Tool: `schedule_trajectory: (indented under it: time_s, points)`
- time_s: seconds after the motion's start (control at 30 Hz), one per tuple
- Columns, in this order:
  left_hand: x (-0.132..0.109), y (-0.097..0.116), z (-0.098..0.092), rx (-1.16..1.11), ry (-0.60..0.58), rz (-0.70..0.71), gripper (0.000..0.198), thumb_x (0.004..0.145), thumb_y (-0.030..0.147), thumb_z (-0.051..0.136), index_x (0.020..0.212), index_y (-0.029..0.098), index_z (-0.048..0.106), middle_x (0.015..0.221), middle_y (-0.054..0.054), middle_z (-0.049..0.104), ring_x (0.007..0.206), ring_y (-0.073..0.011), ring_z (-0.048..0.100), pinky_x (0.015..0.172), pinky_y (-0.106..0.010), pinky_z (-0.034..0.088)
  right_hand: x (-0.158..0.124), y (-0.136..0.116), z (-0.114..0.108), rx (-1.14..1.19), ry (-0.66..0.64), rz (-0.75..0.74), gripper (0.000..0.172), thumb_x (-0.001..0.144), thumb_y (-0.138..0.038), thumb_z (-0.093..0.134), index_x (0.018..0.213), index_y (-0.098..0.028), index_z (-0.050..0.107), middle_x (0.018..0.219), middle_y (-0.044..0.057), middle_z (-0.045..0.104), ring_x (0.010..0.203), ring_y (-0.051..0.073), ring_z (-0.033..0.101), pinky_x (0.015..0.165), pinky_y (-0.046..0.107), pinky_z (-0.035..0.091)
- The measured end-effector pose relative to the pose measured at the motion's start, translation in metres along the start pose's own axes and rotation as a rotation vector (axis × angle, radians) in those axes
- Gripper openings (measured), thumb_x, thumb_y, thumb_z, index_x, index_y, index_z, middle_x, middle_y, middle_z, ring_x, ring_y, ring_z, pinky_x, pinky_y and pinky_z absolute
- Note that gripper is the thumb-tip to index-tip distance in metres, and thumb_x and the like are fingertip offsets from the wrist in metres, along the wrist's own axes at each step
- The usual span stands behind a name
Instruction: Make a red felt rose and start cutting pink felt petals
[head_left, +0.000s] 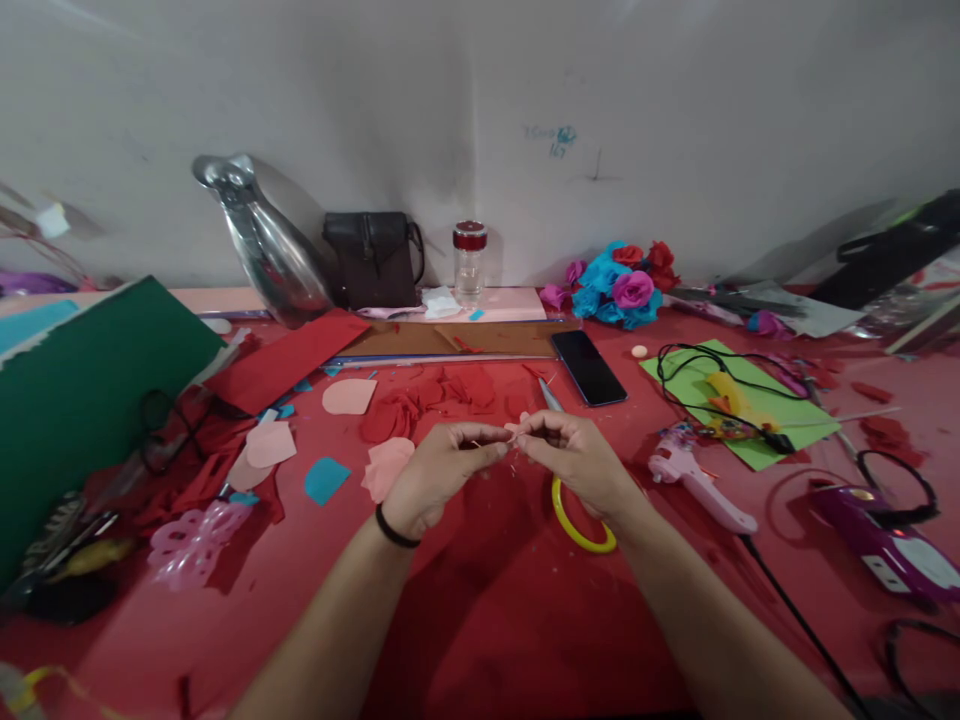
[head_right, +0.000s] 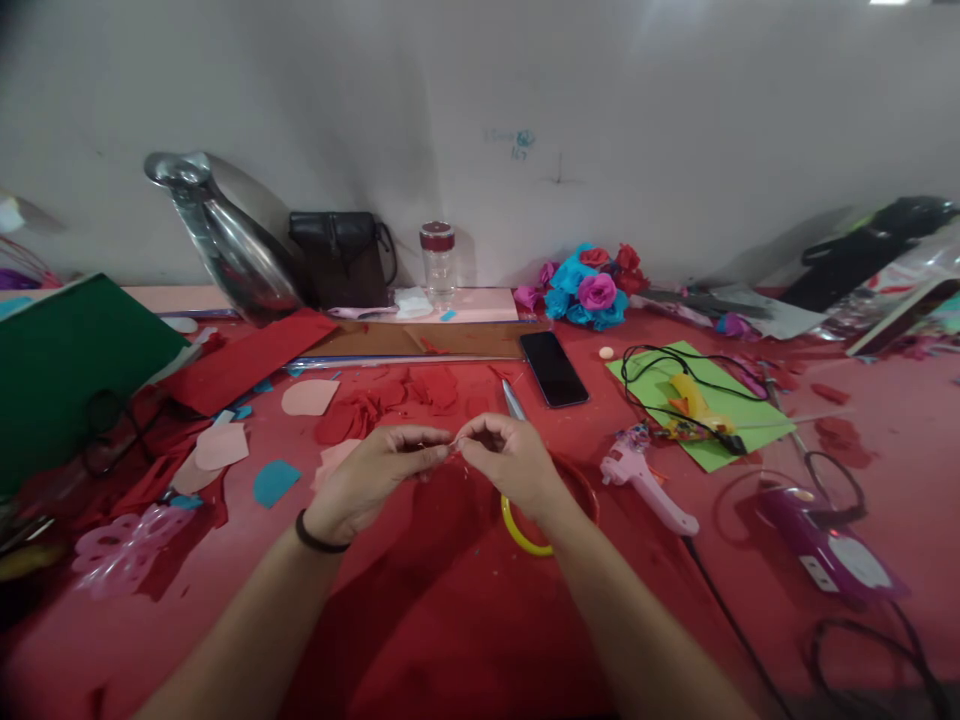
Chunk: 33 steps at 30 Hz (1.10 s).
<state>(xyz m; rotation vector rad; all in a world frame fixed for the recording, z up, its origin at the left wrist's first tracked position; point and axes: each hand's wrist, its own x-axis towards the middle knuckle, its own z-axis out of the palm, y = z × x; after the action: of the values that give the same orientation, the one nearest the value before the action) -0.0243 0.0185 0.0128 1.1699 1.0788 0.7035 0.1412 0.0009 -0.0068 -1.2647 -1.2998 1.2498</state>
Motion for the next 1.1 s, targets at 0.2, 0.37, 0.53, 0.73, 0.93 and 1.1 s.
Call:
schedule_trajectory:
  time_s: [0.2,0.37,0.53,0.73,0.93,1.1]
  points:
    - [-0.0012,0.0007,0.0013,0.077,0.002,0.041,0.011,0.068,0.026,0.066,0.07,0.017,0.071,0.068,0.0,0.064,0.063,-0.0102,0.051,0.063,-0.024,0.039,-0.0001,0.001,0.0001,0.002,-0.004,0.008,0.01,0.067,-0.031,0.065,0.068,-0.022,0.062,0.069,0.002,0.066,0.094,0.022,0.062,0.081,0.036,0.046]
    - [-0.0014,0.001,0.0,0.073,-0.004,0.049,0.009,0.065,0.026,0.067,0.065,0.017,0.068,0.066,0.0,0.063,0.063,-0.0109,0.052,0.064,-0.024,0.041,-0.0004,0.0012,0.001,0.008,-0.01,0.001,0.01,0.067,-0.031,0.066,0.068,-0.022,0.062,0.071,0.003,0.068,0.09,0.022,0.063,0.079,0.035,0.047]
    - [-0.0008,0.0003,0.0014,0.006,0.018,0.02,0.008,0.06,0.024,0.069,0.062,0.017,0.067,0.063,0.0,0.063,0.058,-0.0102,0.051,0.061,-0.025,0.043,-0.0007,0.0024,0.0015,0.014,0.0,0.001,0.01,0.067,-0.031,0.065,0.068,-0.022,0.063,0.074,0.003,0.069,0.088,0.021,0.063,0.077,0.034,0.047]
    - [0.0,0.0,0.0037,-0.111,0.016,-0.079,0.008,0.057,0.02,0.073,0.061,0.016,0.067,0.061,0.0,0.063,0.06,-0.0101,0.056,0.062,-0.024,0.041,-0.0008,0.0015,0.0013,0.016,0.001,0.0,0.011,0.068,-0.031,0.065,0.069,-0.021,0.063,0.075,0.002,0.068,0.082,0.018,0.061,0.075,0.032,0.046]
    - [0.0001,0.0012,0.0029,-0.206,0.034,-0.153,0.014,0.052,0.02,0.078,0.059,0.015,0.066,0.059,0.0,0.065,0.059,-0.0105,0.06,0.061,-0.023,0.043,-0.0008,0.0004,0.0009,0.025,-0.002,-0.01,0.011,0.069,-0.031,0.064,0.073,-0.02,0.064,0.077,0.002,0.067,0.075,0.015,0.059,0.072,0.03,0.046]
    - [0.0009,0.0002,0.0029,-0.211,0.05,-0.137,0.015,0.051,0.02,0.078,0.059,0.015,0.066,0.057,0.001,0.064,0.056,-0.0095,0.057,0.059,-0.023,0.043,-0.0005,0.0009,0.0005,0.047,-0.018,-0.012,0.012,0.068,-0.03,0.065,0.075,-0.02,0.064,0.079,0.003,0.068,0.076,0.016,0.061,0.074,0.031,0.046]
